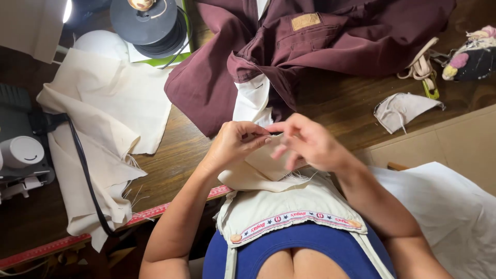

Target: Pinning a white fabric piece to a maroon garment on a wooden table.

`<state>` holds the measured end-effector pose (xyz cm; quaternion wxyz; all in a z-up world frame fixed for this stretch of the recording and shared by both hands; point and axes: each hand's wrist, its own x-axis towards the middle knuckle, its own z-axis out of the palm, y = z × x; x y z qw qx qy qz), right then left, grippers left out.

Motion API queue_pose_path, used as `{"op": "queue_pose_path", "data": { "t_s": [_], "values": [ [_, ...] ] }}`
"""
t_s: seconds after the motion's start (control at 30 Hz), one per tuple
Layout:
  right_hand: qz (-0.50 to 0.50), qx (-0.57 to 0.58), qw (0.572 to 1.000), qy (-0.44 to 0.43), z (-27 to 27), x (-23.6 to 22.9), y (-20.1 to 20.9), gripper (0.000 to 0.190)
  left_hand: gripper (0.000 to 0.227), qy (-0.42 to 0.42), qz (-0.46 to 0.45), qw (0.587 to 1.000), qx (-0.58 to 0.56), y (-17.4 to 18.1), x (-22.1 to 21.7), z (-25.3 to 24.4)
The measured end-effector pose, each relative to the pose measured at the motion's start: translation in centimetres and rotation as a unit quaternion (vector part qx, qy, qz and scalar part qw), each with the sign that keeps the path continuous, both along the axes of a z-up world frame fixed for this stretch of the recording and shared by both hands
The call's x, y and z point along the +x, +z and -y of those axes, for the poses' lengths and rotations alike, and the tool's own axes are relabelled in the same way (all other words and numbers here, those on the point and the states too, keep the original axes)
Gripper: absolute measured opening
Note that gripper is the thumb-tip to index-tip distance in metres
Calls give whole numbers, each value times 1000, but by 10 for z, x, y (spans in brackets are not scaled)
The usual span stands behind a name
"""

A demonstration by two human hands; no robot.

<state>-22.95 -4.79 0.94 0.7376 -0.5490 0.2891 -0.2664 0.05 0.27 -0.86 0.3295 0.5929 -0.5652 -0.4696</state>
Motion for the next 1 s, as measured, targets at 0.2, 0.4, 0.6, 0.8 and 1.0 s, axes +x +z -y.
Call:
{"op": "queue_pose_path", "data": {
  "t_s": [0.2, 0.4, 0.6, 0.8, 1.0],
  "values": [
    [-31, 8, 997, -73, 3, 21, -44, 17, 14, -31, -22, 999, 15, 6, 0, 0],
    [-43, -59, 992, -102, -1, 21, -44, 16, 13, -34, -25, 999, 31, -3, 4, 2],
    [-155, -281, 940, -113, -7, 18, -45, 13, 19, -25, 30, 998, 54, 9, 4, 3],
    [-148, -293, 939, -104, -5, 21, -24, 13, 18, -11, 47, 997, 60, 14, 4, 2],
    [-87, -220, 969, -77, -4, 20, 3, 16, 18, -8, 44, 997, 56, 15, 5, 0]
  ]
}}
